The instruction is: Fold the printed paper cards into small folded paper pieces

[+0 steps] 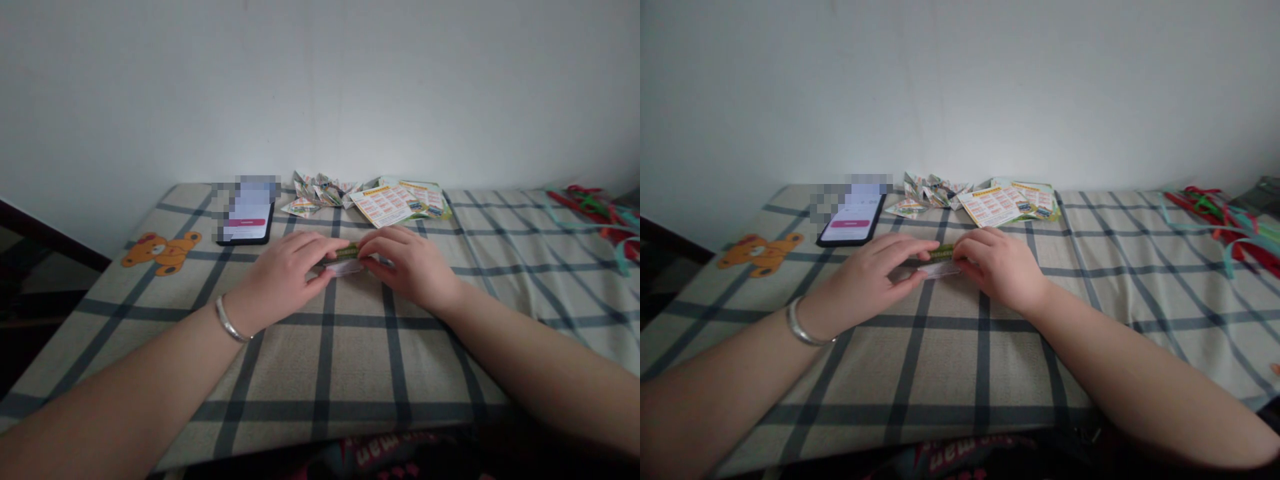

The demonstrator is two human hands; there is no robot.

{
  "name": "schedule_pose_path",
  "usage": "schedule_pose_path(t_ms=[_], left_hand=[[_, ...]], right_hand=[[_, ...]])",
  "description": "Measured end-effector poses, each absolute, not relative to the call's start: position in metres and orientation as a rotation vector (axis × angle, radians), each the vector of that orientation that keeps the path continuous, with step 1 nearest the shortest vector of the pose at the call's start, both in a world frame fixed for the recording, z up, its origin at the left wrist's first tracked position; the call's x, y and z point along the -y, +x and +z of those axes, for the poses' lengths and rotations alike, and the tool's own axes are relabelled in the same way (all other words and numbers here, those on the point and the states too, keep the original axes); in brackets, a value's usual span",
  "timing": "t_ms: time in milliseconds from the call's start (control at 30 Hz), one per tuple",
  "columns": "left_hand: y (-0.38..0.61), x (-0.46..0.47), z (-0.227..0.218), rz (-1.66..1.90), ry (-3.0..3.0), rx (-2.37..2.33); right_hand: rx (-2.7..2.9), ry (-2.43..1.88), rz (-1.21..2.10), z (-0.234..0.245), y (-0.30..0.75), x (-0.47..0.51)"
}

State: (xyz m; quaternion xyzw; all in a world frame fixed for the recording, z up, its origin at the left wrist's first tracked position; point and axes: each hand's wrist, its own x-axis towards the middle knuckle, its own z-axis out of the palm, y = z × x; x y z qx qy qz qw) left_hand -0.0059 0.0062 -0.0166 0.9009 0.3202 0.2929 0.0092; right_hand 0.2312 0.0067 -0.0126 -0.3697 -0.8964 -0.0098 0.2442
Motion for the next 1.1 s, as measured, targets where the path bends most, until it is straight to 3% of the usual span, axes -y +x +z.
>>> schedule_pose_path(t_ms=[867, 1100], left_hand=[[-0.008, -0.014, -0.024, 0.803, 2.737, -0.940], [-0.009, -0.013, -0.024, 0.693, 2.812, -0.916]], right_hand=[[2.589, -0.983, -0.202, -0.009, 0.246, -0.018], [2.790, -0.783, -0.030, -0.004, 0.247, -0.017]])
